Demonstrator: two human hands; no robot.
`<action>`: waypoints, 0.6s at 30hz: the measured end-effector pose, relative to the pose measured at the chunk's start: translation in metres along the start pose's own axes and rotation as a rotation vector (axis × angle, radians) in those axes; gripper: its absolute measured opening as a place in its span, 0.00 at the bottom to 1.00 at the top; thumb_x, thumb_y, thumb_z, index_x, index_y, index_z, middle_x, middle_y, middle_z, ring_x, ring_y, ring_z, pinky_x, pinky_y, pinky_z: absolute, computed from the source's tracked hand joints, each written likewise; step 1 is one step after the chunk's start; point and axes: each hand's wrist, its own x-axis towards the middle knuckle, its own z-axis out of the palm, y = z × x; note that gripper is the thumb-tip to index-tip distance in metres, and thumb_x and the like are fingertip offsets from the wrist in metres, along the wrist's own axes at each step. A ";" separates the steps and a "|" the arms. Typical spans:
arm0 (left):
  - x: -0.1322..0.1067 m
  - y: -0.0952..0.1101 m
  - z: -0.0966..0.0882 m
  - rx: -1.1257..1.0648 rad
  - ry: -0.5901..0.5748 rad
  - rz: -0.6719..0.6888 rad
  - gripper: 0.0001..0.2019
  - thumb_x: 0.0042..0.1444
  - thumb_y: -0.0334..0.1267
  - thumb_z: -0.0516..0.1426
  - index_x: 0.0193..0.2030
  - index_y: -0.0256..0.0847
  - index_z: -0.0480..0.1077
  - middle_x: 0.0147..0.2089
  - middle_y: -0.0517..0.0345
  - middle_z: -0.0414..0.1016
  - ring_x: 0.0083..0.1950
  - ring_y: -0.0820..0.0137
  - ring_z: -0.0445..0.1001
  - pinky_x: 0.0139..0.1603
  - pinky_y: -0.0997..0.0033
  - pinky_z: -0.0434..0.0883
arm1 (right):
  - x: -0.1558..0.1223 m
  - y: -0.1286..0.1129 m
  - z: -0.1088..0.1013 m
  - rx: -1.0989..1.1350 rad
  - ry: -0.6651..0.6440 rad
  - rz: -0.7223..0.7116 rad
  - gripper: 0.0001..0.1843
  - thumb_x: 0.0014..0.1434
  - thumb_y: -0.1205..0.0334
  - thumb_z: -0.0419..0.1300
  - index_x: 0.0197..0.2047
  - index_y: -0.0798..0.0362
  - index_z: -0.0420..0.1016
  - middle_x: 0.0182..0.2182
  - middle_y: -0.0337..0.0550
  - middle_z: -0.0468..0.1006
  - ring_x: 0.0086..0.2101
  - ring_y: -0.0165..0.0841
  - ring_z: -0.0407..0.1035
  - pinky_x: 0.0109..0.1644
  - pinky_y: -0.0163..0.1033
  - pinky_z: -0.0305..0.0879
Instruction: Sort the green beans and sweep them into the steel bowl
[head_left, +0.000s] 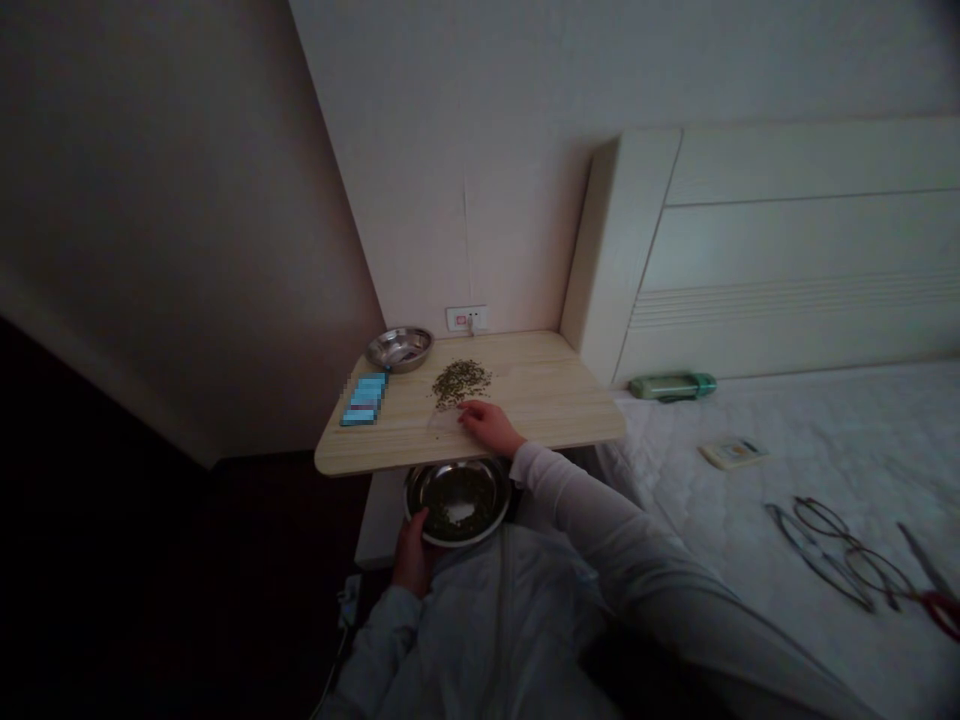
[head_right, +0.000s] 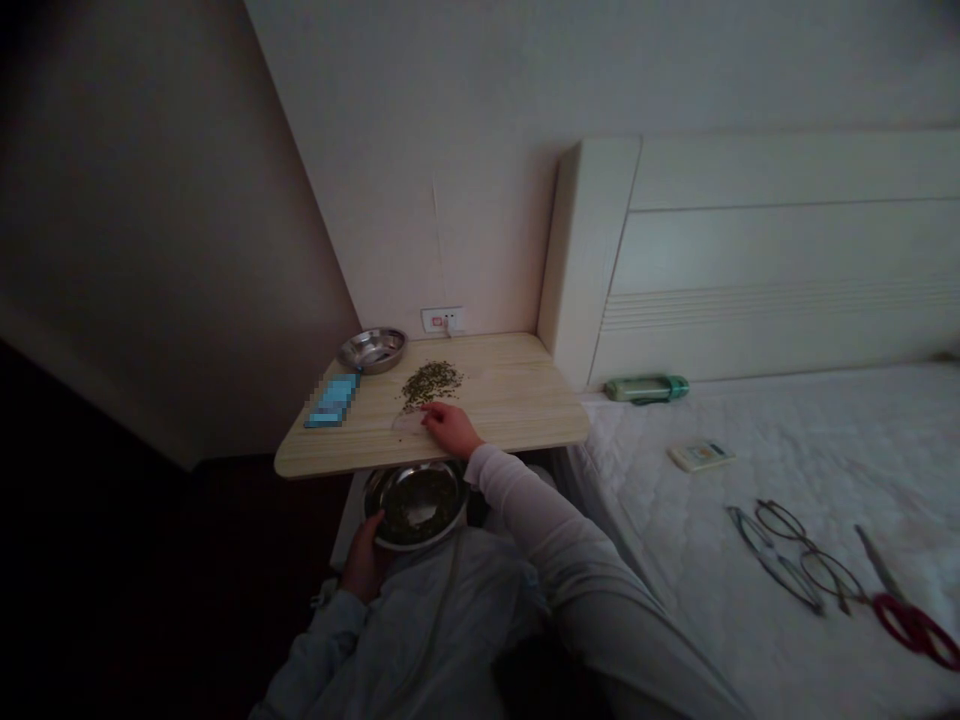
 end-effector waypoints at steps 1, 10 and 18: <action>0.002 -0.002 -0.002 0.015 -0.002 0.010 0.09 0.44 0.34 0.55 0.34 0.36 0.68 0.33 0.53 0.74 0.40 0.65 0.72 0.36 0.68 0.69 | 0.000 0.000 0.001 -0.014 -0.003 0.002 0.16 0.49 0.70 0.51 0.42 0.56 0.70 0.28 0.39 0.75 0.29 0.26 0.67 0.40 0.34 0.62; -0.004 0.004 0.004 0.039 0.030 0.033 0.09 0.44 0.34 0.54 0.35 0.37 0.68 0.33 0.53 0.74 0.38 0.66 0.72 0.35 0.68 0.69 | 0.001 -0.001 0.004 -0.034 -0.066 0.044 0.17 0.49 0.68 0.52 0.43 0.56 0.71 0.29 0.41 0.75 0.31 0.28 0.66 0.40 0.34 0.60; -0.011 0.009 0.011 0.009 0.031 0.018 0.09 0.45 0.34 0.54 0.36 0.39 0.68 0.33 0.55 0.74 0.38 0.67 0.72 0.32 0.69 0.69 | 0.000 0.000 0.002 -0.033 -0.096 0.080 0.16 0.48 0.67 0.52 0.41 0.53 0.72 0.27 0.36 0.74 0.28 0.26 0.64 0.36 0.32 0.59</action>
